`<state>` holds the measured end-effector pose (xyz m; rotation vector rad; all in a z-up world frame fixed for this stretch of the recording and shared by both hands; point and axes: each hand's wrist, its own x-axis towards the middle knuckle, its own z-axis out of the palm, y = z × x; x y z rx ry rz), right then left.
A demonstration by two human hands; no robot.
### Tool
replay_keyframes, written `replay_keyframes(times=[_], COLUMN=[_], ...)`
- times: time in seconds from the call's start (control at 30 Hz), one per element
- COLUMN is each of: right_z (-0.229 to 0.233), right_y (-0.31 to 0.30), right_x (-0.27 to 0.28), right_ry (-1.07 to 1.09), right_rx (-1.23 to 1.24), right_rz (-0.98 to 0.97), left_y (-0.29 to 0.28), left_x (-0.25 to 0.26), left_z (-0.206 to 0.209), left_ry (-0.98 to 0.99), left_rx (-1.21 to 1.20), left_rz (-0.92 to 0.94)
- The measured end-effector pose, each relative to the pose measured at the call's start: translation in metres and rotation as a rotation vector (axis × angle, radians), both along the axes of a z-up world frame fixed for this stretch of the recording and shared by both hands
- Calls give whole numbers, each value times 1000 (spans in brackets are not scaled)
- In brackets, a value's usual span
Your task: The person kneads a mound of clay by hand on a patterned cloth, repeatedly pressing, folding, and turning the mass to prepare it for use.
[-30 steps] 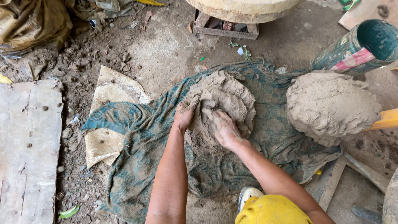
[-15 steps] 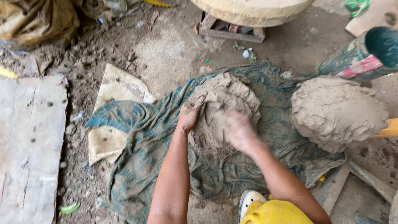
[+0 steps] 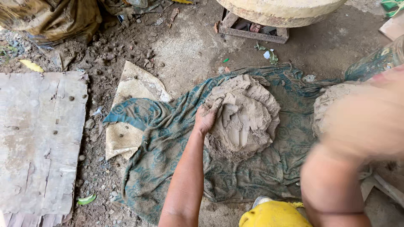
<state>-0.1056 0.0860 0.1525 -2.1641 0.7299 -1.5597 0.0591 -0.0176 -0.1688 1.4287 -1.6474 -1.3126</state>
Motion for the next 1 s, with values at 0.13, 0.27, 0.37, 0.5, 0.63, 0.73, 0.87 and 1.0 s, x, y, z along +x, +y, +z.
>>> replay_keyframes(times=[0.13, 0.27, 0.37, 0.5, 0.63, 0.73, 0.87, 1.0], right_z=[-88, -201, -238, -218, -196, -187, -195, -213], right_y=[-96, -117, -110, -42, 50, 89, 77, 54], right_x=[0, -43, -57, -42, -32, -40, -30, -32], right_ry=[225, 863, 1112, 861, 759, 599, 822, 998], right_rx=[233, 930, 1121, 1046, 614, 543, 437, 257], right_rz=[-255, -643, -579, -532, -465, -320, -480, -529], left_y=[7, 4, -4, 27, 83, 114, 136, 126], left_x=[2, 2, -2, 6, 32, 20, -12, -23], left_z=[40, 37, 23, 56, 134, 167, 158, 113], left_ry=[-19, 18, 149, -160, 45, -230, -565, -694], left_rx=[90, 131, 155, -46, 457, 369, -65, -239], left_rz=[4, 3, -86, -263, -120, -223, -200, -153])
